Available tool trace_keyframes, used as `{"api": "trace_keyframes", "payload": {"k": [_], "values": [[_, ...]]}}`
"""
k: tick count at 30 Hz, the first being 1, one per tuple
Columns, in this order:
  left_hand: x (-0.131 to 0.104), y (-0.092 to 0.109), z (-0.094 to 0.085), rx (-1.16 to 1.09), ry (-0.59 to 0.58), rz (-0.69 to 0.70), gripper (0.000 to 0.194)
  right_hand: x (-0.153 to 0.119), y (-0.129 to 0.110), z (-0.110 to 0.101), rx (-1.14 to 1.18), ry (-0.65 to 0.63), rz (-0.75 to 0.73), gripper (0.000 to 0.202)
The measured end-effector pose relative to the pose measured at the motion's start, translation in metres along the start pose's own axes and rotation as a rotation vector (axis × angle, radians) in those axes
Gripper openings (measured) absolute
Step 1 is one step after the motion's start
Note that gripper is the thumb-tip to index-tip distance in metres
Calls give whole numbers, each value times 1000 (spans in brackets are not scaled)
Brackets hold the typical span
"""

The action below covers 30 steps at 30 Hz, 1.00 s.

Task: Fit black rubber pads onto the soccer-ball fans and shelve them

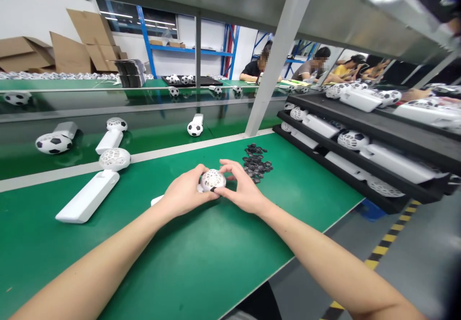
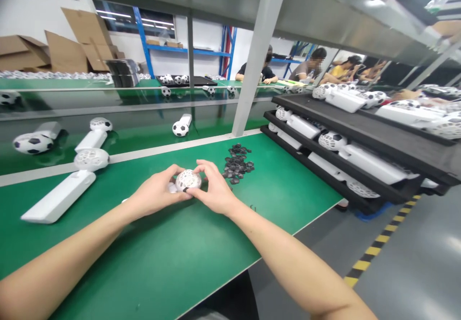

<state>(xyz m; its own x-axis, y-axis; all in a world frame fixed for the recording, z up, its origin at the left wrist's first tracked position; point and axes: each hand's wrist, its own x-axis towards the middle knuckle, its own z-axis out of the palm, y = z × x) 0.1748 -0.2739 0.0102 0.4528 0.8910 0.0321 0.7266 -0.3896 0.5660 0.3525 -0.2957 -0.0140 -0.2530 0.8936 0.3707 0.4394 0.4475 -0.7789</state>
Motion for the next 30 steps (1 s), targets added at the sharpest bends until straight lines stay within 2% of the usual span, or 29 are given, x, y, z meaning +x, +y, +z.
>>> {"api": "trace_keyframes", "payload": {"k": [2,5,7,10,12,15,20,24,27,30], "values": [[1,-1,0,-17,4,5,44,-1,0,3,93,-47,55,42],[1,-1,2,-10,7,-7,39,-1,3,6,106,-50,52,46],[1,-1,2,8,5,-20,39,5,9,0,69,-74,43,44],[1,-1,1,46,-10,-48,44,24,22,-24,-206,-58,109,24],[2,-3,1,79,-16,-47,48,38,33,-44,-465,46,199,15],[5,-10,0,143,34,18,50,52,50,-66,-607,121,295,10],[9,-24,-3,268,114,173,56,55,68,-68,-659,130,372,4],[11,-26,-4,266,109,178,59,52,58,-63,-581,75,316,4],[12,-25,-6,228,53,167,61,46,38,-56,-456,-30,252,11],[11,-23,-9,191,-16,184,63,36,16,-44,-226,-115,154,14]]}}
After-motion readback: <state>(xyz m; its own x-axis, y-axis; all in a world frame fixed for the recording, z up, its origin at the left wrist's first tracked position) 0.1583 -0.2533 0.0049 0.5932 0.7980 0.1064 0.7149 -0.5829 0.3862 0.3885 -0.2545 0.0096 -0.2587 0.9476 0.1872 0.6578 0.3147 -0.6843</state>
